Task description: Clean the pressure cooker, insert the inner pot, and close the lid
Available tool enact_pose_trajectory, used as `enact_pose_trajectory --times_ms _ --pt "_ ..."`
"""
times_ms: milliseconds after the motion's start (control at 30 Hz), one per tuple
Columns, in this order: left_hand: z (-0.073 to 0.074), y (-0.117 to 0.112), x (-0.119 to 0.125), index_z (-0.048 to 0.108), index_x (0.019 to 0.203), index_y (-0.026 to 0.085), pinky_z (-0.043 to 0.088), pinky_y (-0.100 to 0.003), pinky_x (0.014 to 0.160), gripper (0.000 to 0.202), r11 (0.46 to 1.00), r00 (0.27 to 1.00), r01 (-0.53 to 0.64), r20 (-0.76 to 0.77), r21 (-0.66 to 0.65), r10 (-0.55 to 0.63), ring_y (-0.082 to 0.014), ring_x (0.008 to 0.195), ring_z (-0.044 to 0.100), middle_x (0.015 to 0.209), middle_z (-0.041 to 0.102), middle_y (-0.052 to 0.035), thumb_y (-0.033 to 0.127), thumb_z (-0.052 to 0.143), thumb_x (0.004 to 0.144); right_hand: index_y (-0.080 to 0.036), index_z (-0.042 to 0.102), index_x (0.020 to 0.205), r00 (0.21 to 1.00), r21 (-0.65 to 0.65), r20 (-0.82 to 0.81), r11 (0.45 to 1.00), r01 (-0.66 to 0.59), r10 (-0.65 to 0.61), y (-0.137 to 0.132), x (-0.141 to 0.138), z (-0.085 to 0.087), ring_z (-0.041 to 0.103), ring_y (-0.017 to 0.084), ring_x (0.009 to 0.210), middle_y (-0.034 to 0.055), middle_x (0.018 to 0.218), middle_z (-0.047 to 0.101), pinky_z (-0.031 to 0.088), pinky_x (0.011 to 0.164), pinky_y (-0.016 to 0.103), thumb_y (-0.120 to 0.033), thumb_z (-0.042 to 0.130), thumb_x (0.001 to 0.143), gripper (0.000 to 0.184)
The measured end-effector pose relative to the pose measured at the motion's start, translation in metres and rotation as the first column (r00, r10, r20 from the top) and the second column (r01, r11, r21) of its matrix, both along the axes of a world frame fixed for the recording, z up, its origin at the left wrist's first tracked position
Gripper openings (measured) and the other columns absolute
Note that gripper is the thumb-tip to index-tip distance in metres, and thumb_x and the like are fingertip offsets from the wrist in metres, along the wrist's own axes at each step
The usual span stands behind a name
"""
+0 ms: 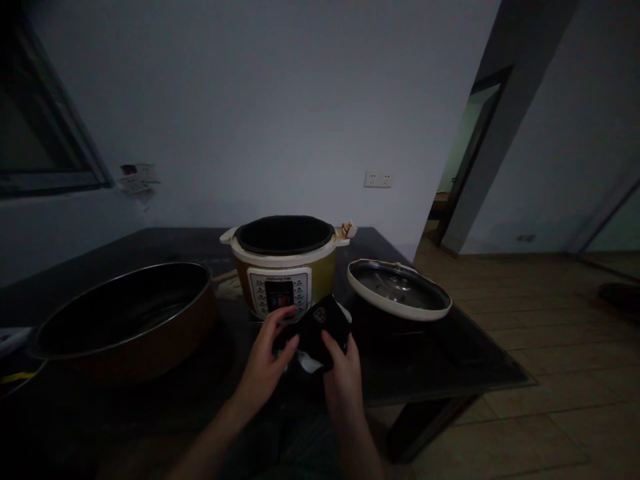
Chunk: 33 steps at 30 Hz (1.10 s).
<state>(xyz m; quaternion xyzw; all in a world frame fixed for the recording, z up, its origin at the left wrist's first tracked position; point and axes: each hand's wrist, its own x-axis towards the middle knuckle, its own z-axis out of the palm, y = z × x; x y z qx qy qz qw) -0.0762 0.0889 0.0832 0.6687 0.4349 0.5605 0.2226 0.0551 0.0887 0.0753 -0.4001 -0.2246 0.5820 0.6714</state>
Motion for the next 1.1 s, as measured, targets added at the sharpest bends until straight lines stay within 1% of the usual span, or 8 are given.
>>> enact_pose_trajectory --times_ms 167,267,367,533,633,767,900,1100 --pt "-0.026 0.005 -0.002 0.061 0.096 0.017 0.053 -0.03 0.074 0.024 0.932 0.97 0.07 0.242 -0.355 0.019 -0.0197 0.086 0.066 0.094 0.069 -0.0063 0.03 0.064 0.076 -0.022 0.063 0.119 0.986 -0.01 0.166 1.0 -0.03 0.031 0.0 0.004 -0.012 0.065 0.029 0.106 0.0077 0.112 0.071 0.054 0.087 0.043 -0.05 0.07 0.071 0.056" --pt "-0.028 0.009 -0.009 0.065 0.087 0.017 0.051 -0.028 0.07 0.022 0.914 0.95 0.096 0.309 -0.395 0.034 -0.0181 0.078 0.066 0.081 0.069 -0.0038 0.031 0.069 0.071 -0.022 0.066 0.114 0.967 -0.013 0.255 1.0 -0.014 0.016 0.007 0.016 -0.024 0.057 0.028 0.119 0.0068 0.124 0.066 0.049 0.096 0.041 -0.058 0.062 0.075 0.053" --pt "-0.028 0.012 -0.014 0.067 0.084 0.017 0.051 -0.028 0.073 0.022 0.912 0.936 0.113 0.35 -0.393 0.034 -0.0184 0.081 0.067 0.083 0.07 -0.0047 0.031 0.071 0.067 -0.022 0.07 0.105 0.953 -0.001 0.301 0.999 -0.043 0.041 0.011 0.032 -0.029 0.055 0.027 0.121 0.0061 0.12 0.068 0.044 0.101 0.041 -0.059 0.068 0.069 0.051" --pt "-0.031 0.016 -0.012 0.068 0.083 0.016 0.053 -0.029 0.07 0.021 0.9 0.945 0.147 0.327 -0.411 -0.005 -0.0188 0.079 0.067 0.083 0.071 -0.006 0.028 0.07 0.066 -0.02 0.072 0.097 0.905 0.02 0.376 0.975 -0.221 0.197 0.009 0.059 -0.024 0.069 0.026 0.087 0.0069 0.093 0.075 0.055 0.074 0.038 -0.051 0.08 0.059 0.05" --pt "-0.031 0.015 -0.004 0.068 0.082 0.017 0.053 -0.029 0.07 0.015 0.896 0.957 0.155 0.287 -0.417 -0.032 -0.0184 0.078 0.068 0.083 0.071 -0.0053 0.024 0.066 0.069 -0.019 0.071 0.1 0.883 0.019 0.421 0.971 -0.24 0.21 0.008 0.075 -0.026 0.069 0.022 0.071 0.0062 0.084 0.075 0.054 0.06 0.032 -0.048 0.082 0.058 0.052" --pt "-0.031 0.013 0.008 0.069 0.087 0.019 0.053 -0.03 0.075 0.014 0.903 0.98 0.155 0.181 -0.401 -0.088 -0.0183 0.081 0.068 0.088 0.072 -0.004 0.017 0.061 0.075 -0.018 0.068 0.107 0.843 0.023 0.523 0.986 -0.165 0.129 0.009 0.097 -0.034 0.068 0.022 0.069 0.0072 0.083 0.075 0.054 0.059 0.032 -0.045 0.081 0.06 0.056" --pt "-0.032 0.008 0.012 0.068 0.096 0.024 0.05 -0.033 0.087 0.021 0.95 0.983 0.122 -0.094 -0.289 -0.155 -0.0192 0.095 0.066 0.1 0.071 -0.003 0.017 0.053 0.083 -0.019 0.064 0.112 0.753 0.099 0.655 0.995 -0.004 -0.062 0.012 0.123 -0.042 0.069 0.026 0.083 0.0094 0.097 0.073 0.055 0.07 0.038 -0.049 0.076 0.061 0.06" --pt "-0.034 0.001 0.002 0.069 0.096 0.026 0.05 -0.034 0.088 0.021 0.955 0.964 0.112 -0.203 -0.273 -0.171 -0.0205 0.096 0.066 0.1 0.071 -0.0028 0.02 0.051 0.087 -0.02 0.064 0.107 0.451 0.238 0.848 0.96 0.15 -0.281 0.014 0.157 -0.053 0.065 0.029 0.091 0.0106 0.095 0.069 0.05 0.084 0.047 -0.043 0.066 0.068 0.046"
